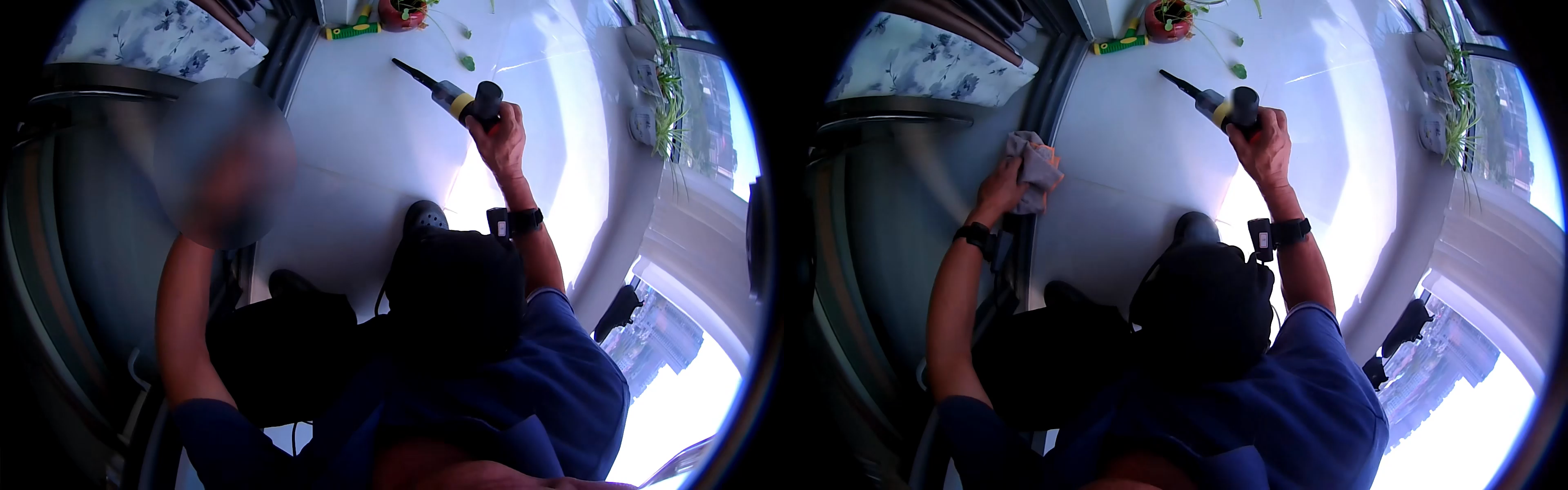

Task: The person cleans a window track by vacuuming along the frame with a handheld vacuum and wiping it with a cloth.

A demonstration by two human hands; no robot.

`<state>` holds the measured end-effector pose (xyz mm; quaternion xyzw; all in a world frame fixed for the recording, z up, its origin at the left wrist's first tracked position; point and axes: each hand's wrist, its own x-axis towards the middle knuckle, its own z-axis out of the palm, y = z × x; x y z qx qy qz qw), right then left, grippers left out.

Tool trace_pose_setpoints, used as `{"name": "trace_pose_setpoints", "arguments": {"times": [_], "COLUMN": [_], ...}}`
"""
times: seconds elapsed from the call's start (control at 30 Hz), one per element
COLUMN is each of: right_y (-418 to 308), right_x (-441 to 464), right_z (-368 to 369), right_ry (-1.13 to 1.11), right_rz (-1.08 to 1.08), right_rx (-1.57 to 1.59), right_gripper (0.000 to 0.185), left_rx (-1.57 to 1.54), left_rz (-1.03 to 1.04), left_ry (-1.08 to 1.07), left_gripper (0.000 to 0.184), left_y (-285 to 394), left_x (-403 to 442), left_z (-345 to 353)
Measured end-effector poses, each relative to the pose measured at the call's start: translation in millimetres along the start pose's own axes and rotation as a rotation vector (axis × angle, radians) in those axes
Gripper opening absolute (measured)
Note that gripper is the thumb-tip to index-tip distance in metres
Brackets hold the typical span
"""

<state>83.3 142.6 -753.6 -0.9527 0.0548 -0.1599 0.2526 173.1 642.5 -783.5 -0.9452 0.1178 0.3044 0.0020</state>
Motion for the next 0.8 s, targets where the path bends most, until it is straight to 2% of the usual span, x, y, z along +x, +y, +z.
{"name": "trace_pose_setpoints", "arguments": {"times": [0.1,0.23,0.3,0.47,0.63,0.8], "right_y": [2,6,8,3,11,20], "right_x": [-6,-11,-12,-11,-15,-18], "right_z": [-1,0,-2,-5,-4,1], "right_ry": [0.012,0.061,0.049,0.050,0.000,-0.037], "right_rz": [0.059,0.089,0.099,0.105,0.177,0.174], "right_rx": [0.016,0.043,0.053,0.155,0.146,0.020], "right_gripper": [0.046,0.045,0.045,0.043,0.042,0.043], "left_rx": [-0.021,-0.031,-0.019,0.008,0.020,0.047], "left_rz": [-0.059,-0.034,-0.044,-0.031,-0.099,-0.063], "left_ry": [-0.033,-0.015,-0.025,-0.009,-0.069,-0.101], "left_gripper": [0.056,0.054,0.062,0.065,0.067,0.067], "left_y": [2,1,3,0,7,0], "left_x": [2,2,-1,-2,-1,4], "left_z": [1,0,-3,-2,-6,-4]}}
